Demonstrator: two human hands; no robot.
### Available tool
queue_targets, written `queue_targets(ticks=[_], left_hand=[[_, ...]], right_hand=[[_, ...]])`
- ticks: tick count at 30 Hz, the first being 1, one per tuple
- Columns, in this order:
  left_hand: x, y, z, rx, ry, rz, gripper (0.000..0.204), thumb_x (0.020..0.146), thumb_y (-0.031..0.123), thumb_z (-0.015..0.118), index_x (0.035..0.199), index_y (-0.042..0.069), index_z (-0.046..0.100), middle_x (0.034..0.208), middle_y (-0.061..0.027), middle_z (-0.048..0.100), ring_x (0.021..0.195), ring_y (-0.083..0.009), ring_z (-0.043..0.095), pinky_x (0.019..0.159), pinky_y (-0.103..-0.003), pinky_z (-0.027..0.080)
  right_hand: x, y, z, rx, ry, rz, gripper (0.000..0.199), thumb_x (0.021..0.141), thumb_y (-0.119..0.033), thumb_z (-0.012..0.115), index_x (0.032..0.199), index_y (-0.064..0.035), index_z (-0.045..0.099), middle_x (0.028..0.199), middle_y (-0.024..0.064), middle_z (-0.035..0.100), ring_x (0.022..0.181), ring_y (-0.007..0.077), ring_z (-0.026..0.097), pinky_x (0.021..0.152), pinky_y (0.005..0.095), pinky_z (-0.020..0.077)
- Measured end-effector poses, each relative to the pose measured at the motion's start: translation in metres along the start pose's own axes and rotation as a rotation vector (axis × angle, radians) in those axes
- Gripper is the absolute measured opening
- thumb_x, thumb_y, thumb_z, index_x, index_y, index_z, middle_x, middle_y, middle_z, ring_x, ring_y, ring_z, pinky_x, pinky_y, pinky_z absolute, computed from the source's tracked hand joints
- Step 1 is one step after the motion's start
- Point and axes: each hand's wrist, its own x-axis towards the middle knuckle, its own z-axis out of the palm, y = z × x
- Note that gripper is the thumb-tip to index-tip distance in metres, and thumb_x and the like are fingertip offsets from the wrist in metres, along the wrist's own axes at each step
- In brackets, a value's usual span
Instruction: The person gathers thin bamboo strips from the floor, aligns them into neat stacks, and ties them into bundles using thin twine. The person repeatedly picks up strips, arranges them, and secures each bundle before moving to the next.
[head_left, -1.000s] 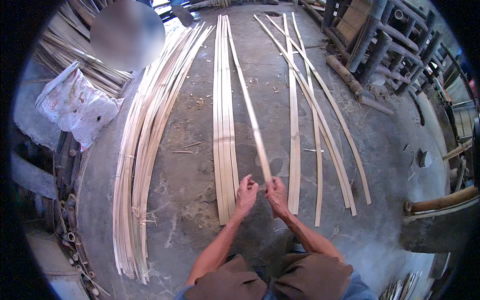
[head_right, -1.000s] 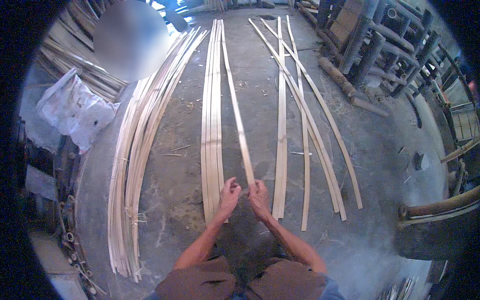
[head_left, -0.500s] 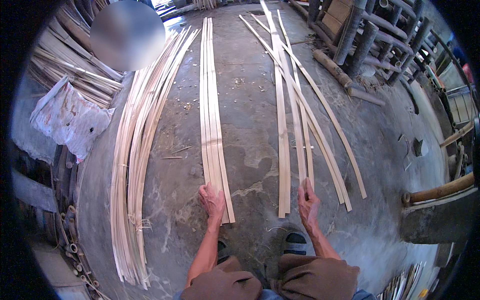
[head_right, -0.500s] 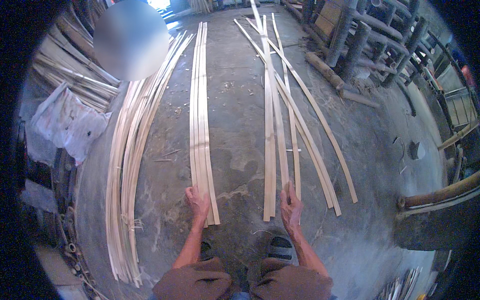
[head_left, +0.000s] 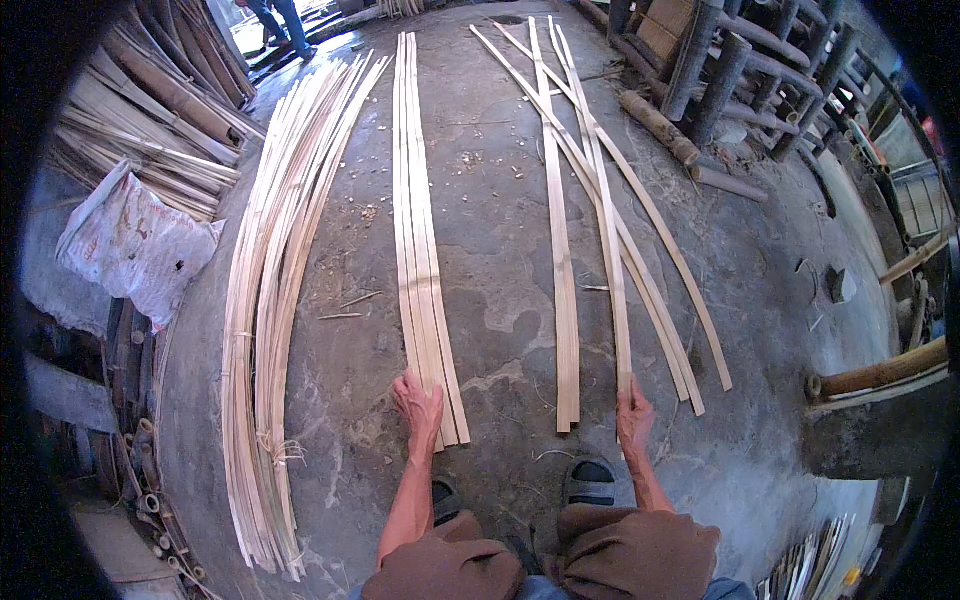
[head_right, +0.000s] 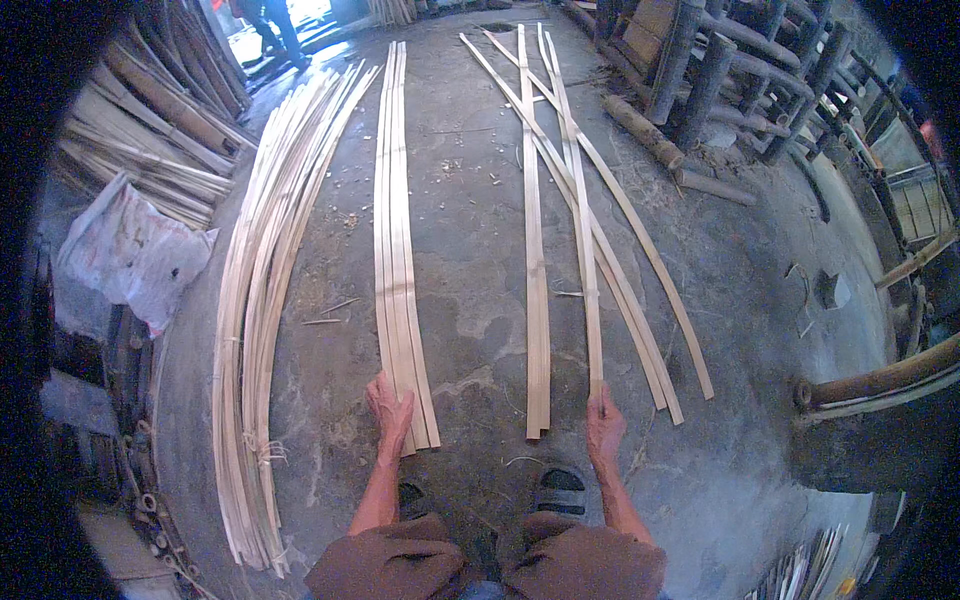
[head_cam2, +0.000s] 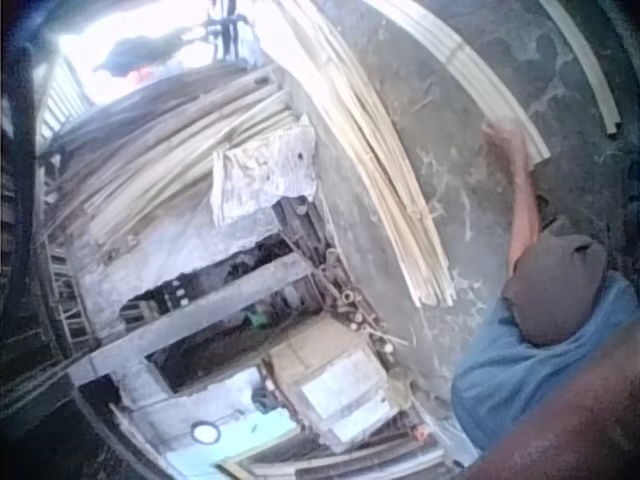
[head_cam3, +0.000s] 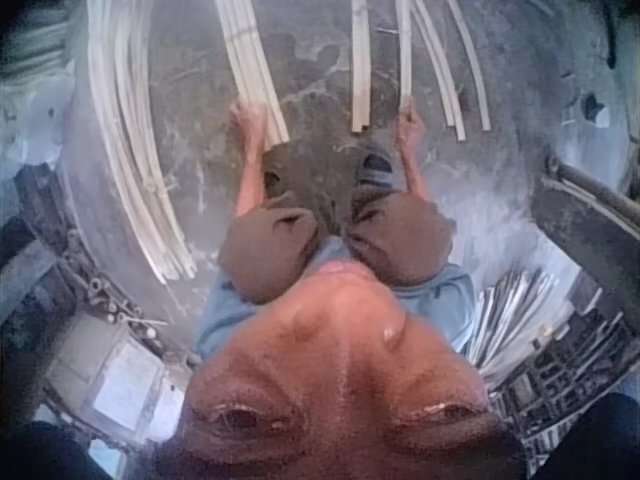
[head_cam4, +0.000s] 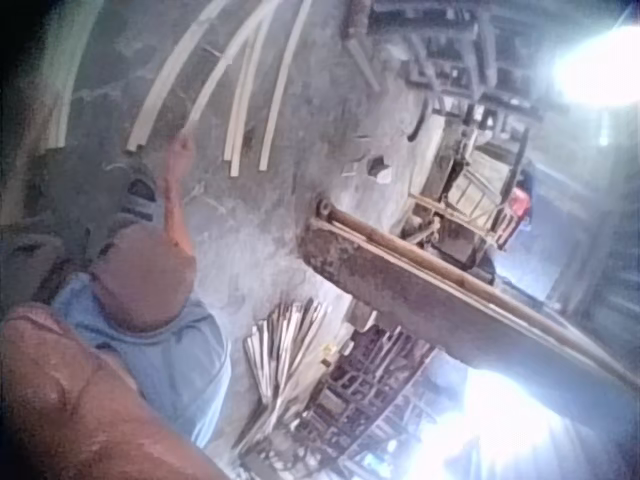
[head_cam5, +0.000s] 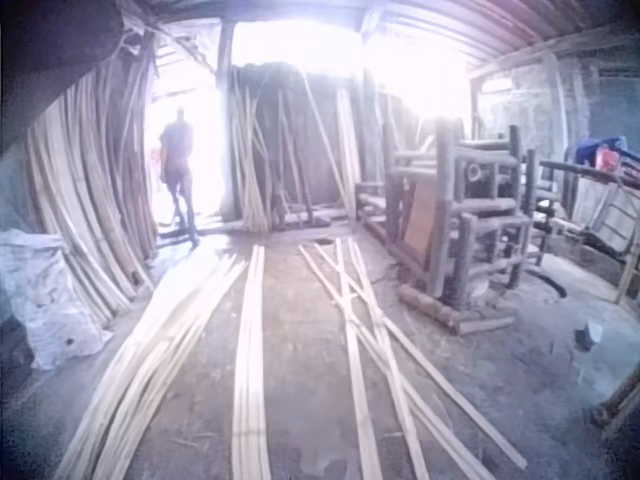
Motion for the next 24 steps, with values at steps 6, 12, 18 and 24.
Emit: queue_targets(ticks=[6,12,18,24], left_hand=[[0.005,-0.011,-0.003,0.022,0.022,0.045,0.067,0.076,0.019,0.071,0.134,0.002,0.042,0.117,-0.0204,0.045,0.111,-0.0394,0.045,0.096,-0.05,0.038],[0.001,-0.003,-0.008,0.068,0.0,0.016,0.062,0.078,0.021,0.072,0.131,0.003,0.045,0.116,-0.0195,0.045,0.11,-0.0391,0.046,0.095,-0.049,0.04],[-0.001,0.0,-0.009,0.134,-0.027,0.055,0.062,0.08,0.025,0.071,0.133,0.008,0.043,0.115,-0.0177,0.045,0.11,-0.0375,0.048,0.092,-0.049,0.041],[-0.001,-0.009,-0.002,0.112,-0.035,0.036,0.066,0.077,0.025,0.073,0.134,0.008,0.044,0.116,-0.017,0.044,0.111,-0.0371,0.047,0.091,-0.049,0.041]], right_hand=[[0.012,-0.006,0.022,-0.44,0.168,-0.629,0.038,0.096,-0.023,0.06,0.128,-0.0033,0.058,0.086,0.0144,0.063,0.077,0.0305,0.063,0.072,0.0401,0.0498],[-0.03,-0.072,0.15,0.073,-0.537,-0.421,0.032,0.095,-0.022,0.061,0.121,-0.003,0.06,0.091,0.0183,0.067,0.081,0.0285,0.067,0.074,0.038,0.0517],[-0.052,-0.103,0.221,-0.026,-0.701,-0.321,0.034,0.09,-0.03,0.066,0.11,-0.0034,0.062,0.092,0.0175,0.069,0.083,0.0294,0.069,0.075,0.0387,0.0525],[-0.054,-0.113,0.228,0.007,-0.719,-0.116,0.03,0.09,-0.031,0.062,0.106,-0.0058,0.062,0.09,0.0159,0.068,0.083,0.0327,0.066,0.073,0.0437,0.0514]])
